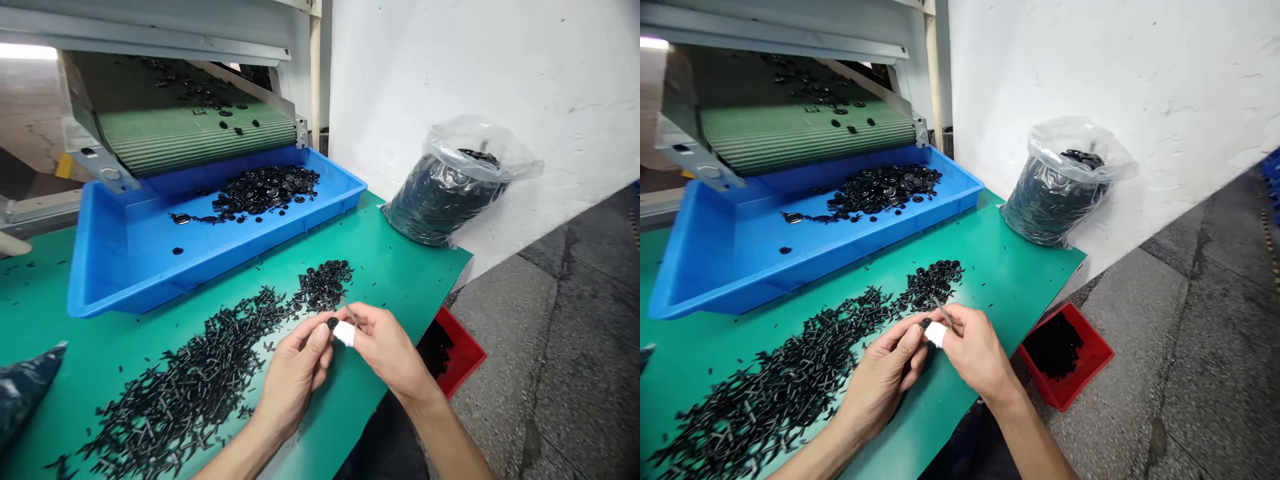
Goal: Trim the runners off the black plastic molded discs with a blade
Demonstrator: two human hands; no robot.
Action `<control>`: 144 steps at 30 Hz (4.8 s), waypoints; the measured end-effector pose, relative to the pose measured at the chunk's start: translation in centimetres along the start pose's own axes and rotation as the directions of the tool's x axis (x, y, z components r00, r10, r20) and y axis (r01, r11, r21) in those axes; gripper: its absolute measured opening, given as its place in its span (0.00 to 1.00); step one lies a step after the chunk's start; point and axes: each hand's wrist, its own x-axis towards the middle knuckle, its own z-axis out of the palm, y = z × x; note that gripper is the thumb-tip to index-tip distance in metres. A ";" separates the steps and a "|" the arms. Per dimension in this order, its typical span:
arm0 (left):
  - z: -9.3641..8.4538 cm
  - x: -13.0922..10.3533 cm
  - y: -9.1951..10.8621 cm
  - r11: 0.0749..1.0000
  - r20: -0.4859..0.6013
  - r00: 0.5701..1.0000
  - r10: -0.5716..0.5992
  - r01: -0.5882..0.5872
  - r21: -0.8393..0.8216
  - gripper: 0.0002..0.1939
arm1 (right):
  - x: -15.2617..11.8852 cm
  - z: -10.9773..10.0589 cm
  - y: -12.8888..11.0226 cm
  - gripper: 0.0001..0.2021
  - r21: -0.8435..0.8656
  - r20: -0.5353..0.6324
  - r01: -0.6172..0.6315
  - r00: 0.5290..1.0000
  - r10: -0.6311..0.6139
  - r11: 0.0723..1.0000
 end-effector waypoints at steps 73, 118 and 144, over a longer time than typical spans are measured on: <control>-0.1 0.4 1.6 0.996 0.047 0.995 -0.083 0.085 -0.026 0.17 | 7.5 -5.7 -0.7 0.17 -0.767 0.013 0.162 0.971 -0.237 0.621; -0.3 -0.2 -0.6 0.979 -0.022 0.998 0.062 -0.056 0.195 0.23 | -3.4 2.6 1.2 0.12 -0.915 -0.050 0.155 0.872 -0.486 0.373; -0.3 0.1 0.1 0.939 0.034 0.993 0.113 -0.118 0.323 0.21 | -0.4 0.1 0.1 0.11 -0.480 0.076 0.064 0.997 -0.031 0.875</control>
